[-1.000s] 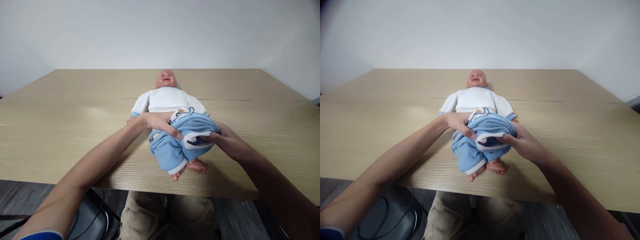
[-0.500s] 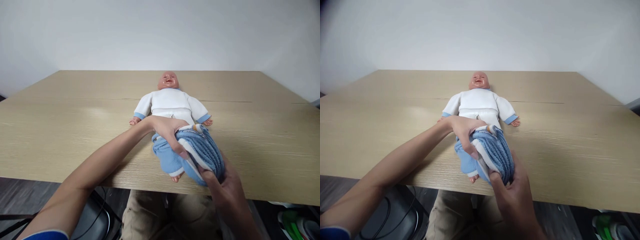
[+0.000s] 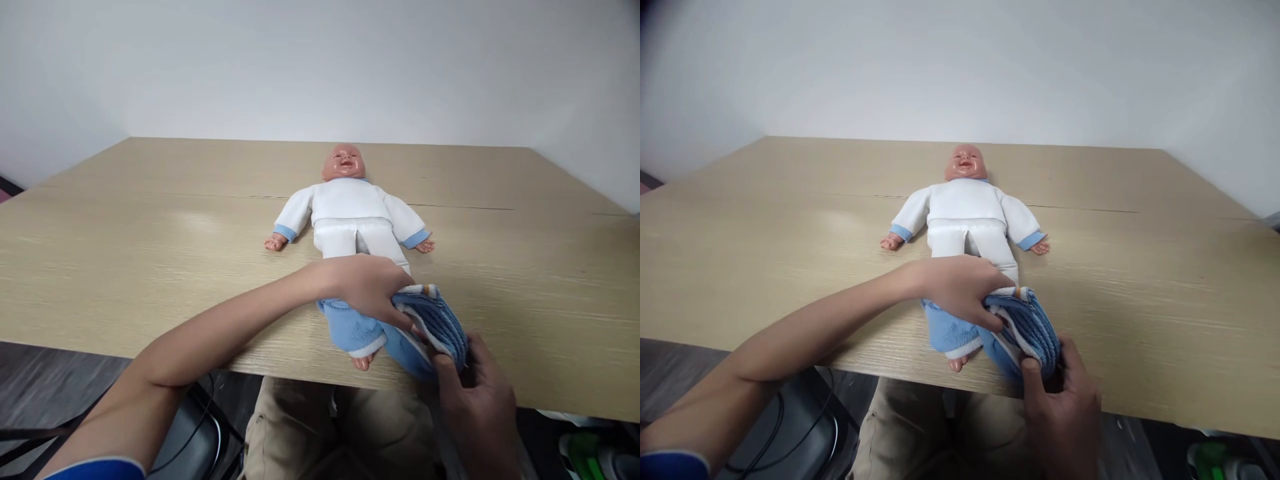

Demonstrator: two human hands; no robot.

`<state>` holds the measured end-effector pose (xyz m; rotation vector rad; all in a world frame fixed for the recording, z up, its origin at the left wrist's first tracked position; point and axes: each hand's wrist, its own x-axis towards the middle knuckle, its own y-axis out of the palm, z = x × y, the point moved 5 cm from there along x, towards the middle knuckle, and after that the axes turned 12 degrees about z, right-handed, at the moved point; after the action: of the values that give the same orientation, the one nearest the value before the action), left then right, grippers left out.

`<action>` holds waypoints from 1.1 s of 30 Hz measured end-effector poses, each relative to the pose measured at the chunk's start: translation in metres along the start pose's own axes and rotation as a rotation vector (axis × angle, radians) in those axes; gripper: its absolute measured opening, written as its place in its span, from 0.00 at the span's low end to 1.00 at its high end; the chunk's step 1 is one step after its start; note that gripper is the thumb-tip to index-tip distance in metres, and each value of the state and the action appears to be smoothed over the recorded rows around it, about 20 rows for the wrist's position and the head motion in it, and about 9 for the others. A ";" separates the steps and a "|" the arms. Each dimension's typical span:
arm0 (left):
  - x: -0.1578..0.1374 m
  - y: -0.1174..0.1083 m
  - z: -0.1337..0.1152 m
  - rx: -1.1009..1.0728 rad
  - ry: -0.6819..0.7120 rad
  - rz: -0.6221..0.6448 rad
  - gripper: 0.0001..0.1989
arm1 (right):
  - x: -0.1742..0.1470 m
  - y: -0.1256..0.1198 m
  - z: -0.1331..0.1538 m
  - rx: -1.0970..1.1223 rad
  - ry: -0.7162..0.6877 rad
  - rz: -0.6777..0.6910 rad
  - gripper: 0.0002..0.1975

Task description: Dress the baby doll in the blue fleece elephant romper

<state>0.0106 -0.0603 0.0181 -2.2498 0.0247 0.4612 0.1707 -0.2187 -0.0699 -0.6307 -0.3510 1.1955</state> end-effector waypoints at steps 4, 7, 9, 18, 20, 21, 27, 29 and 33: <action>0.005 0.006 0.004 0.120 -0.123 -0.044 0.18 | 0.004 -0.001 -0.005 -0.126 -0.165 -0.044 0.16; 0.003 0.010 0.003 0.140 -0.204 -0.053 0.21 | 0.009 0.001 -0.007 -0.098 -0.167 -0.005 0.17; -0.001 0.013 0.000 0.158 -0.267 -0.040 0.23 | 0.010 0.006 -0.006 -0.045 -0.078 0.065 0.19; -0.008 0.017 0.001 0.190 -0.308 -0.028 0.27 | 0.011 0.019 0.013 0.069 -0.019 0.161 0.22; -0.007 0.016 0.008 0.133 -0.277 -0.020 0.29 | 0.014 0.021 0.013 0.109 -0.040 0.188 0.22; -0.007 0.015 0.012 0.109 -0.262 -0.028 0.30 | 0.016 0.021 0.012 0.135 -0.050 0.200 0.22; -0.020 0.012 0.021 -0.085 -0.189 -0.137 0.28 | 0.025 0.024 0.003 0.268 -0.074 0.228 0.22; -0.027 0.013 0.021 -0.185 -0.184 -0.200 0.27 | 0.028 0.027 0.005 0.302 -0.103 0.258 0.22; -0.038 0.016 0.021 -0.346 -0.187 -0.359 0.28 | 0.034 0.033 0.020 0.320 -0.182 0.346 0.24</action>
<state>-0.0346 -0.0600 0.0066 -2.4636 -0.5868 0.5048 0.1464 -0.1739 -0.0770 -0.3092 -0.1991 1.6073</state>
